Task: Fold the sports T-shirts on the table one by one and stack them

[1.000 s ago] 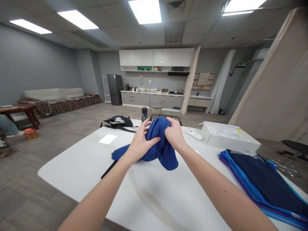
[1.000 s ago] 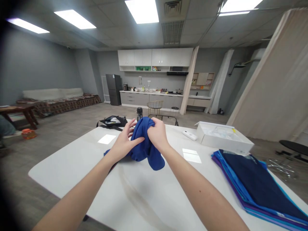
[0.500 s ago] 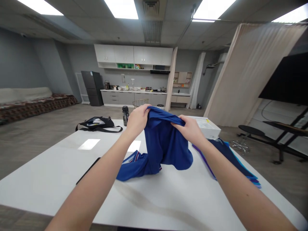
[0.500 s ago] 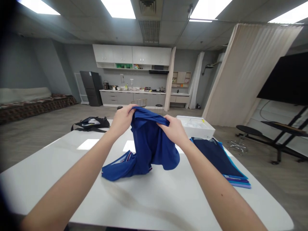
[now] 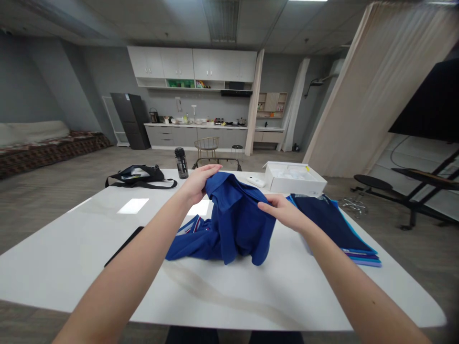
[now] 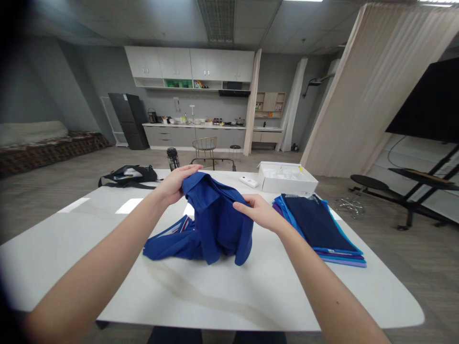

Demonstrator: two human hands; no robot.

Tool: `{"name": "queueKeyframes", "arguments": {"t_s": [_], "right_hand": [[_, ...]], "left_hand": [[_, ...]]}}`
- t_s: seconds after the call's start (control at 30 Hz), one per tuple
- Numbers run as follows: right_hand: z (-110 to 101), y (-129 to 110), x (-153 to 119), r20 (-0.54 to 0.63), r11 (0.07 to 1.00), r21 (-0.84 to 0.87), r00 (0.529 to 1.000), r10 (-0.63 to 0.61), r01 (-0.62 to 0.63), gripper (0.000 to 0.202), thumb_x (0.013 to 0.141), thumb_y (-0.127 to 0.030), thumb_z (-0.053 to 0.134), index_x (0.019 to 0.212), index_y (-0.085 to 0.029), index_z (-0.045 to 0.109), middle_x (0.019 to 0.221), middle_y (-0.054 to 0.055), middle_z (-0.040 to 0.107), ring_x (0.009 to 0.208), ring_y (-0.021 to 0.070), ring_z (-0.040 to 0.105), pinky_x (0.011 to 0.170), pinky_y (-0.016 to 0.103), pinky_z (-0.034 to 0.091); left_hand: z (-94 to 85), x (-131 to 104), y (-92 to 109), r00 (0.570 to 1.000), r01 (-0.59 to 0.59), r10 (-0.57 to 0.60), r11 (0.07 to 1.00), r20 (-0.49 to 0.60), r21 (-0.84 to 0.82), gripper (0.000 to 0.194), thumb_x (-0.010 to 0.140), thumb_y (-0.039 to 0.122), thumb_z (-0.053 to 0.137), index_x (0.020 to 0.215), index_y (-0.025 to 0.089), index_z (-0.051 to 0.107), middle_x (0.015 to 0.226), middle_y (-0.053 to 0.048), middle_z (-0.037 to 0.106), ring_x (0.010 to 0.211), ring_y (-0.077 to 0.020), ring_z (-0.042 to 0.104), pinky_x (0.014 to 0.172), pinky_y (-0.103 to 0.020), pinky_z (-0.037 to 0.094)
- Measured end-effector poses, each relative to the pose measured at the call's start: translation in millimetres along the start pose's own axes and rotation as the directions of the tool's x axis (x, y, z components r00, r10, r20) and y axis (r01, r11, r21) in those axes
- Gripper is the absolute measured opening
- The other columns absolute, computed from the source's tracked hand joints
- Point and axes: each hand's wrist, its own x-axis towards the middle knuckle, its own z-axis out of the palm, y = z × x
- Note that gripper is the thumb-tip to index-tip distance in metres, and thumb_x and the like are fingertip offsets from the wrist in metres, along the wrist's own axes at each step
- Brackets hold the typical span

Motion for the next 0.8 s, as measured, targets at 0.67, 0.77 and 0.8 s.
{"name": "queueKeyframes", "arguments": {"t_s": [0.67,0.77,0.8], "right_hand": [[-12.8,19.6,59.9,-0.668,0.934,-0.356,0.687,-0.286,0.043,0.026,0.081,-0.047,0.066,0.089,-0.022,0.063,0.126,0.013,0.056,0.127,0.0317,0.048,0.111,0.049,0.036],[4.4,35.5,56.5,-0.517,0.915,-0.402,0.821,-0.244,0.019,0.050,0.070,-0.034,0.073,0.116,-0.021,0.060,0.139,0.015,0.050,0.135,0.0331,0.043,0.116,0.052,0.031],[12.9,37.0,53.8,-0.433,0.923,-0.380,0.870,-0.237,0.062,0.068,0.066,-0.030,0.074,0.130,-0.021,0.053,0.145,0.015,0.046,0.137,0.0322,0.042,0.116,0.051,0.033]], "left_hand": [[-13.6,0.6,-42.4,0.971,-0.212,0.158,0.912,0.178,0.350,0.031,0.075,0.037,0.080,0.099,0.018,0.074,0.096,-0.006,0.073,0.085,-0.0204,0.066,0.077,-0.032,0.053],[1.4,1.5,-41.3,0.974,-0.186,0.157,0.966,0.163,0.181,0.035,0.077,0.045,0.079,0.100,0.019,0.072,0.096,-0.004,0.073,0.084,-0.0183,0.066,0.077,-0.030,0.053],[8.0,1.3,-41.6,0.971,-0.186,0.158,0.970,0.179,0.156,0.037,0.077,0.044,0.080,0.103,0.020,0.071,0.096,-0.003,0.072,0.083,-0.0174,0.066,0.076,-0.029,0.053]]}}
